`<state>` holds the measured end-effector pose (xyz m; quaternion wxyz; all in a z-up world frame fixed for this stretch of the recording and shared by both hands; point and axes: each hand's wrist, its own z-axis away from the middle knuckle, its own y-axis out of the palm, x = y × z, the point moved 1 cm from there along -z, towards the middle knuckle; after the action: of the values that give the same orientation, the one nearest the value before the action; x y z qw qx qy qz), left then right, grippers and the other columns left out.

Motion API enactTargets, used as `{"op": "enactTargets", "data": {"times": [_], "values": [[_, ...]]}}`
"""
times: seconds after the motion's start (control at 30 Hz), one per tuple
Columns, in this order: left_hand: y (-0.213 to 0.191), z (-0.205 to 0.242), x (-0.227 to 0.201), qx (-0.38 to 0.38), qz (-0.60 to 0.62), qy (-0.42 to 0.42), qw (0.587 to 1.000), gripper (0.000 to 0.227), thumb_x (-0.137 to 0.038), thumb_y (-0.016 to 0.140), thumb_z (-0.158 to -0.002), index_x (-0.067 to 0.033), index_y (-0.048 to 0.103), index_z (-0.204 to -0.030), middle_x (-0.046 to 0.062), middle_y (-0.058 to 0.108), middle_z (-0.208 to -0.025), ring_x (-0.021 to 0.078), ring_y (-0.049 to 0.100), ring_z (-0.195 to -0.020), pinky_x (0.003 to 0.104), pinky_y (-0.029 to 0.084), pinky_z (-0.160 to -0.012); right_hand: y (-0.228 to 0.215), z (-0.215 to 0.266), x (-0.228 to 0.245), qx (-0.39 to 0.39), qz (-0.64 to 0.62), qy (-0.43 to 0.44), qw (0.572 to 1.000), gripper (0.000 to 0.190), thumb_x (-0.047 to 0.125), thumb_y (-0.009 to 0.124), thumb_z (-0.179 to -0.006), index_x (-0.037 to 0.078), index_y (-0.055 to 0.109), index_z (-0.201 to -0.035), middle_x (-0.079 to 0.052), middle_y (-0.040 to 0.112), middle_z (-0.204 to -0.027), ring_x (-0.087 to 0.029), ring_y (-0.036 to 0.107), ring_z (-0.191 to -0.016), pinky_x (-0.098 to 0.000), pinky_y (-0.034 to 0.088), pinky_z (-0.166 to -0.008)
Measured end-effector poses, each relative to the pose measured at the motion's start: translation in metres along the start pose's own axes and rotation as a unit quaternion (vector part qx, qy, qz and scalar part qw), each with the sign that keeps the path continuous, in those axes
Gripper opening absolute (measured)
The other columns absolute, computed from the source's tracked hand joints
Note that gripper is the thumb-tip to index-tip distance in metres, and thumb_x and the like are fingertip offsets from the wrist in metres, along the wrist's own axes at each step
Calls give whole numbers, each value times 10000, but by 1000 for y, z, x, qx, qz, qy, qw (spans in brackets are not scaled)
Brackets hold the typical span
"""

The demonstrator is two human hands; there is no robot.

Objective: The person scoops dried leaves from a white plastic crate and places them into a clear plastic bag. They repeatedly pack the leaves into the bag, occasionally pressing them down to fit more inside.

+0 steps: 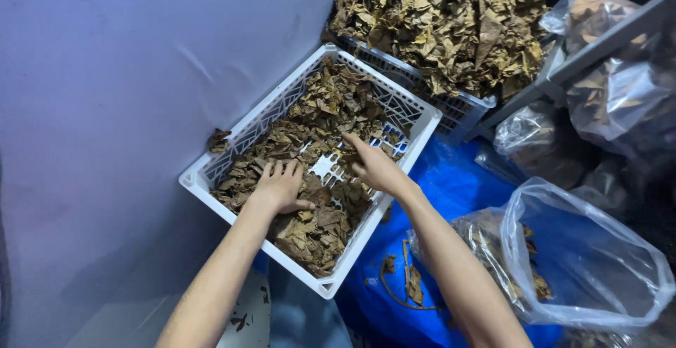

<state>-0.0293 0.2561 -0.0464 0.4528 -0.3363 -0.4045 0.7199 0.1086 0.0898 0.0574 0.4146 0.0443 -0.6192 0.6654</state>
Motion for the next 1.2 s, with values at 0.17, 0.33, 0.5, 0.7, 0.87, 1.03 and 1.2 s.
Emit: {"op": "enactTargets", "data": {"times": [0.17,0.33,0.5,0.7,0.87,1.03,1.2], "values": [[26,-28,13,-158,0,0,987,506,-449,451,-1041,-87,544,-1381,155,489,-1501,375,509,-1392,546,235,-1232,2,11,-50,-92,-17,-85,992,324,-17,553,-917,37,655,-1220,-203,688,-1140,-427,662,-1117,-534,535,-991],[-54,54,-72,-371,268,21,889,572,-383,259,-1087,-17,462,-1475,225,563,-1366,385,556,-1315,550,306,-1195,-10,68,-43,-198,-63,-114,971,229,-39,560,-882,50,676,-1059,-166,664,-1019,-414,675,-1021,-506,554,-914],[-89,105,-171,-291,547,109,777,806,-590,271,-1038,38,339,-1539,326,424,-1506,468,432,-1410,641,278,-1183,-19,118,-32,-285,-69,-134,946,249,-93,534,-871,88,663,-983,-99,650,-997,-349,650,-997,-448,527,-920],[-60,96,-255,-209,714,167,647,774,-552,269,-1072,38,254,-1573,380,350,-1558,515,293,-1483,590,220,-1232,-18,173,-6,-325,-35,-159,932,239,-143,421,-917,52,542,-983,-105,515,-1017,-305,528,-939,-415,463,-916],[-33,80,-294,-202,890,83,399,468,-213,429,-1058,-22,467,-1482,201,632,-1284,298,626,-1225,425,521,-1048,12,198,-39,-312,-142,-133,930,140,61,382,-1005,48,508,-1066,-146,512,-1106,-364,508,-1077,-549,354,-1088],[-2,64,-306,-171,900,72,395,437,-137,442,-1037,44,514,-1429,236,658,-1244,333,655,-1188,427,550,-999,28,198,-67,-376,-162,-102,907,311,291,363,-1107,73,551,-990,-126,570,-1022,-348,549,-994,-455,405,-996],[1,68,-306,-158,904,65,391,392,-151,466,-1037,43,548,-1368,223,674,-1200,315,666,-1134,413,558,-957,54,194,-85,-457,-170,-71,870,319,296,430,-1082,136,619,-881,-72,597,-819,-276,619,-813,-355,514,-798]]}}
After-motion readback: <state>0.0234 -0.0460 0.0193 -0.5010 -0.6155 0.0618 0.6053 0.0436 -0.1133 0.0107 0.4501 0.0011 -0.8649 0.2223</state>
